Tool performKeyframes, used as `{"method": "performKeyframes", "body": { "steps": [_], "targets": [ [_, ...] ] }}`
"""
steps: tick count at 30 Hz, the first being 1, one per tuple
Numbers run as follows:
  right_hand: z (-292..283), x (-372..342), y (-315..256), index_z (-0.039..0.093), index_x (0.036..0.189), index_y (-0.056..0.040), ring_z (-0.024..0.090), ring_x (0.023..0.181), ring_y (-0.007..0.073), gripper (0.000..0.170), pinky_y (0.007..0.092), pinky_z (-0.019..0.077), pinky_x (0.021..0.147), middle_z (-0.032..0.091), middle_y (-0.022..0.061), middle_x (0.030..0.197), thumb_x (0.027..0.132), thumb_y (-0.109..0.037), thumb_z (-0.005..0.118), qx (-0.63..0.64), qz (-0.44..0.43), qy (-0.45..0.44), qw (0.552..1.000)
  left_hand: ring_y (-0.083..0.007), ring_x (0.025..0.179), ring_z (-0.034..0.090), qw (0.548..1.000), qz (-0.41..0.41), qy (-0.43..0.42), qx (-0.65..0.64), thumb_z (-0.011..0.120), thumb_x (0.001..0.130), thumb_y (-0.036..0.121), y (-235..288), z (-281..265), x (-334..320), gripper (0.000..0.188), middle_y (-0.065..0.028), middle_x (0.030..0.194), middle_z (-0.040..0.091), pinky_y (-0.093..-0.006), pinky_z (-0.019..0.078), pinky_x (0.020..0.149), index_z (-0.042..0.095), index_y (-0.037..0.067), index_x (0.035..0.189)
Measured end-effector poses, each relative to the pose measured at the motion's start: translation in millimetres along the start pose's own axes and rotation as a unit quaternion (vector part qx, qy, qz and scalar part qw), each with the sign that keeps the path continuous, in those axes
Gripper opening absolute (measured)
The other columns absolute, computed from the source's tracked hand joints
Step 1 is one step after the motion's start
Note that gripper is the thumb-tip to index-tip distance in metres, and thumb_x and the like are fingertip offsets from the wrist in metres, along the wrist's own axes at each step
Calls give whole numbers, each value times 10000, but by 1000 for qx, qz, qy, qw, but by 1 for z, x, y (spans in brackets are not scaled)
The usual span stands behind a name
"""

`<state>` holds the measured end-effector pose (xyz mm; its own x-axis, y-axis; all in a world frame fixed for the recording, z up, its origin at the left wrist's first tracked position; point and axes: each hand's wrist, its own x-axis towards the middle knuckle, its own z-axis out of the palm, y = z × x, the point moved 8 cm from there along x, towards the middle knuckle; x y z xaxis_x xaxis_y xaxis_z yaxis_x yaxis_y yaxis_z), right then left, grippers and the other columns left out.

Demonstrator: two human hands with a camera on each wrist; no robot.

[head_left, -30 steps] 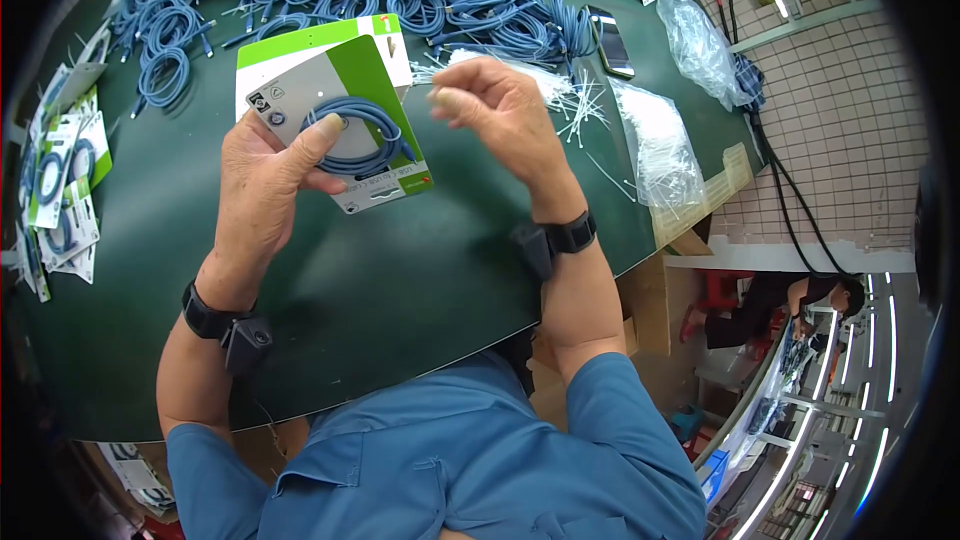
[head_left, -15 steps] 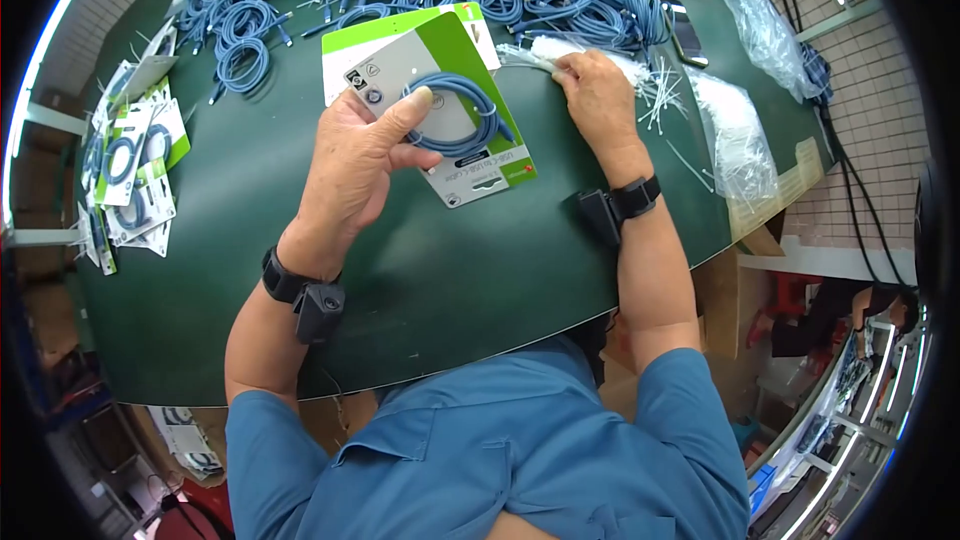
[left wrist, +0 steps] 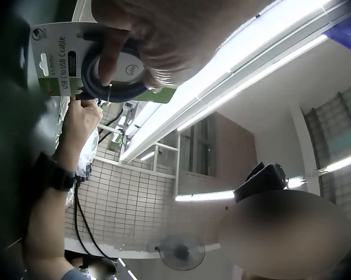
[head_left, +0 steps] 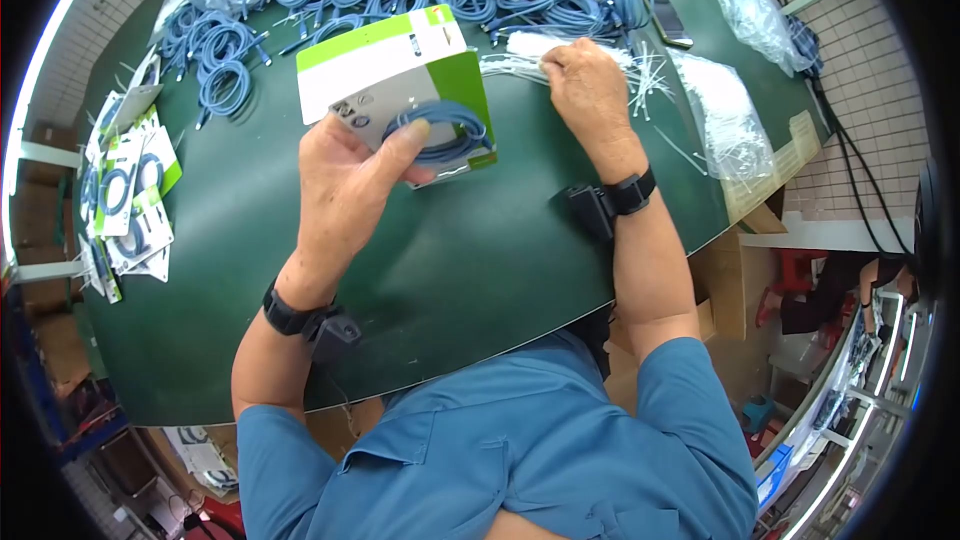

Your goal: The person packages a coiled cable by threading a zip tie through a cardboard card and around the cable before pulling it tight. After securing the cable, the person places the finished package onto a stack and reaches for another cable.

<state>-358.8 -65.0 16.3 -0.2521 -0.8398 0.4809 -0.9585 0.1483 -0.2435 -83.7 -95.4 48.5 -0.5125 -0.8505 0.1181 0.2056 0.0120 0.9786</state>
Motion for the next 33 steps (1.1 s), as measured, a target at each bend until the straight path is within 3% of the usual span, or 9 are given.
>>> {"method": "performKeyframes", "body": {
  "steps": [6, 11, 14, 15, 18, 19, 22, 26, 33],
  "targets": [
    [-3, 3, 3, 723, 882, -29, 691, 845, 374, 43, 463, 555, 787, 707, 172, 893, 896, -65, 705, 62, 8, 28, 998, -147, 939, 717, 995, -59, -78, 13, 730, 1002, 106, 3, 13, -9, 249, -112, 1084, 755, -280, 628, 702, 715, -76, 1171],
    [-5, 6, 1, 697, 888, -2, 699, 785, 375, 41, 442, 557, 727, 706, 186, 883, 883, -41, 711, 83, -17, 34, 996, -162, 924, 727, 993, -60, -103, 12, 763, 976, 93, 9, 25, -17, 203, -122, 1068, 771, -303, 622, 748, 751, -50, 1120],
    [-13, 7, -6, 691, 950, 15, 732, 713, 315, 94, 380, 557, 638, 713, 172, 849, 884, -28, 741, 133, -40, 47, 989, -238, 959, 758, 988, 106, -82, 74, 822, 904, 60, 33, 23, -21, 229, -162, 1076, 777, -353, 618, 834, 755, -30, 1104],
    [-14, 6, -8, 691, 950, 15, 732, 713, 315, 94, 380, 557, 638, 713, 172, 849, 884, -28, 741, 132, -46, 44, 989, -238, 959, 758, 989, 107, -76, 71, 822, 904, 60, 35, 22, -21, 229, -162, 1076, 777, -353, 618, 834, 755, -30, 1104],
    [-16, 6, -9, 688, 979, 22, 755, 695, 199, 101, 287, 547, 583, 739, 121, 840, 929, -40, 750, 192, -20, 58, 979, -329, 1037, 767, 929, 296, -65, 211, 867, 820, 30, 71, 26, -31, 295, -202, 1091, 771, -393, 605, 913, 746, -25, 1083],
    [-16, 5, -13, 688, 979, 22, 755, 695, 199, 101, 287, 547, 583, 739, 121, 840, 929, -40, 750, 195, -22, 58, 979, -329, 1037, 767, 929, 296, -63, 214, 867, 820, 30, 73, 25, -31, 295, -202, 1091, 771, -393, 605, 913, 746, -25, 1083],
    [-5, 2, -11, 697, 1000, 5, 751, 719, 125, 79, 221, 539, 571, 760, 76, 894, 976, -58, 737, 404, 118, -12, 907, -360, 1115, 751, 884, 388, 1, 261, 882, 796, 39, 93, 20, -38, 325, -207, 1132, 760, -405, 597, 950, 731, -14, 1078],
    [-3, -1, -26, 698, 1021, -7, 739, 720, 104, 85, 200, 540, 579, 763, 67, 916, 1019, -91, 699, 479, 143, -58, 864, -359, 1154, 735, 860, 408, 24, 304, 883, 798, 47, 84, 11, -29, 350, -190, 1181, 747, -415, 586, 985, 721, -3, 1105],
    [-4, -4, -35, 695, 1066, -1, 731, 707, 94, 136, 195, 534, 573, 761, 64, 901, 1057, -130, 655, 458, 123, -82, 877, -361, 1192, 715, 850, 387, 35, 356, 882, 792, 42, 56, 5, -13, 347, -157, 1198, 739, -426, 580, 1005, 722, 15, 1098]
  ]
}}
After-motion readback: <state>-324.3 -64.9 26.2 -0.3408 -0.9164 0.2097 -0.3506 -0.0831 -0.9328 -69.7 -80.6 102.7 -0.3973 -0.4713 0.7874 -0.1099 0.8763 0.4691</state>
